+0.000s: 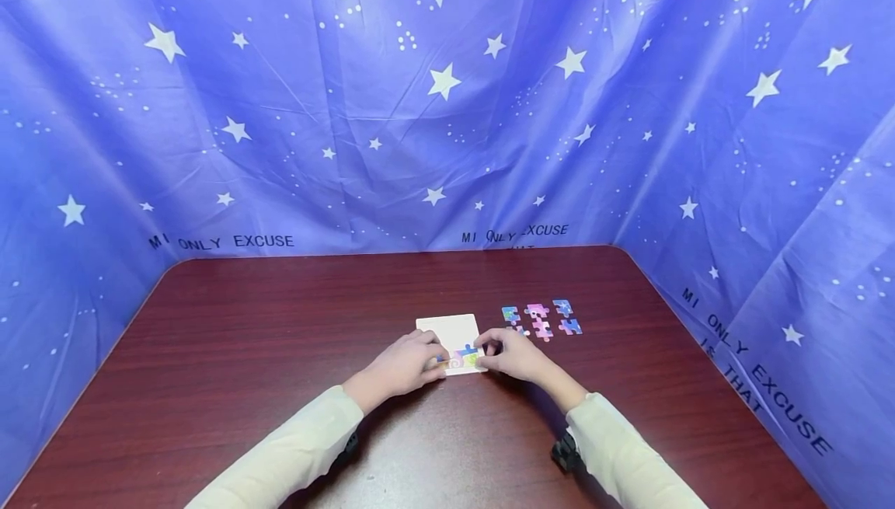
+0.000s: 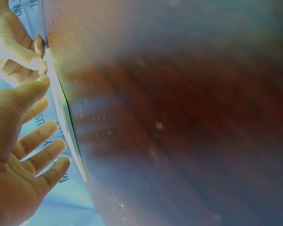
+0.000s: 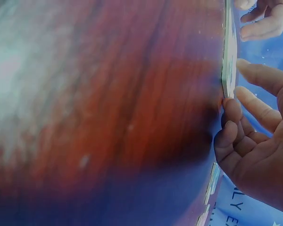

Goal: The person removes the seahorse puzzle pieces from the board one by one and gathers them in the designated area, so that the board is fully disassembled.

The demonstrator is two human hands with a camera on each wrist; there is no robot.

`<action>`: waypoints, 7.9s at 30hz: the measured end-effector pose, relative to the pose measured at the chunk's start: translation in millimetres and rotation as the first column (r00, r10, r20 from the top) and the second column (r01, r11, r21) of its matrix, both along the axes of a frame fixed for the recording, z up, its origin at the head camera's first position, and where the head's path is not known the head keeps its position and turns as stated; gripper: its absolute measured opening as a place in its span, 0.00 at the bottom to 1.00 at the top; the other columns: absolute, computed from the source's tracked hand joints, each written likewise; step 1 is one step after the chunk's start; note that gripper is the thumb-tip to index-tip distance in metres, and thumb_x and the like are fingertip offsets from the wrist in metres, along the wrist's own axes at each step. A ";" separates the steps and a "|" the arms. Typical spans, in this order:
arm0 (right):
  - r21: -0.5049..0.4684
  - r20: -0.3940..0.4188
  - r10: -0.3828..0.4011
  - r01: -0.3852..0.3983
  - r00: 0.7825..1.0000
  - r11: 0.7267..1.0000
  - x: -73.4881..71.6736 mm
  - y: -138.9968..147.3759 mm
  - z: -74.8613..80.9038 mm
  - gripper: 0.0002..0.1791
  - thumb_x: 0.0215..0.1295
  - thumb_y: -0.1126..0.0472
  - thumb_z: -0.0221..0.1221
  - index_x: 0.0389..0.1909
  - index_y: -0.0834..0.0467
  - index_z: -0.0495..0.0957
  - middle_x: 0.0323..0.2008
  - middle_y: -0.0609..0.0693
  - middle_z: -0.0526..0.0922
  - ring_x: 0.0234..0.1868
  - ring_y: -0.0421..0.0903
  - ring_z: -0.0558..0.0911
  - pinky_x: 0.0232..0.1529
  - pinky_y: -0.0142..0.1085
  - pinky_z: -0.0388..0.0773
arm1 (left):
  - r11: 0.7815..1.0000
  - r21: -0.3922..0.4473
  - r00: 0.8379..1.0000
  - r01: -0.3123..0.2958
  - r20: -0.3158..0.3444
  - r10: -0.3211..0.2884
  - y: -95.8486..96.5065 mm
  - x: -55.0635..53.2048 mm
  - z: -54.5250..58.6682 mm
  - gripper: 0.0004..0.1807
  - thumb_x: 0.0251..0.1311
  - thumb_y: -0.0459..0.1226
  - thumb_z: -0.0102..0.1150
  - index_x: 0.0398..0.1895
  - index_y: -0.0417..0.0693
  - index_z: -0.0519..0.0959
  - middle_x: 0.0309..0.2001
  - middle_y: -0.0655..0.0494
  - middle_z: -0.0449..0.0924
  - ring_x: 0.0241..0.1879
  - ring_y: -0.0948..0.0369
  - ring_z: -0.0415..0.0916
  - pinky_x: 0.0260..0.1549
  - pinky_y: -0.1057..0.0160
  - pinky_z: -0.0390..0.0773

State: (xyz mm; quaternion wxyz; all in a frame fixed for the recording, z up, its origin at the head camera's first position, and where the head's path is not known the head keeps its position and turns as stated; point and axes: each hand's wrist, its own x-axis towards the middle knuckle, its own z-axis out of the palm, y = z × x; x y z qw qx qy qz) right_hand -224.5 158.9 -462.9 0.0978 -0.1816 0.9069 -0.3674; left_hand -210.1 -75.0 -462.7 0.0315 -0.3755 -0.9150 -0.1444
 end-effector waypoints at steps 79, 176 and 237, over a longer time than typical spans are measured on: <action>0.121 -0.125 0.076 -0.061 0.989 0.991 -5.3 -7.6 0.9 0.12 0.46 0.63 0.68 0.32 0.61 0.77 0.21 0.46 0.74 0.23 0.34 0.68 0.30 0.26 0.67 | 1.000 0.008 1.000 0.023 0.015 -0.023 7.6 -0.9 1.1 0.05 0.52 0.41 0.66 0.31 0.51 0.83 0.29 0.60 0.73 0.31 0.63 0.68 0.33 0.67 0.70; 0.176 -0.151 -0.047 0.074 0.987 0.982 9.7 92.0 17.0 0.13 0.48 0.63 0.66 0.35 0.62 0.77 0.22 0.45 0.73 0.23 0.35 0.68 0.28 0.28 0.66 | 0.999 -0.034 1.000 0.027 -0.011 -0.027 9.2 -0.6 2.8 0.05 0.53 0.42 0.65 0.27 0.52 0.81 0.30 0.61 0.74 0.30 0.65 0.66 0.35 0.67 0.71; 0.259 -0.090 -0.150 0.168 0.985 0.951 6.6 156.3 7.0 0.15 0.52 0.66 0.62 0.42 0.68 0.78 0.24 0.49 0.72 0.25 0.42 0.68 0.26 0.31 0.64 | 0.999 -0.027 0.999 0.037 -0.011 -0.038 9.9 -0.8 2.8 0.06 0.53 0.42 0.65 0.24 0.53 0.79 0.28 0.61 0.72 0.29 0.66 0.64 0.33 0.68 0.70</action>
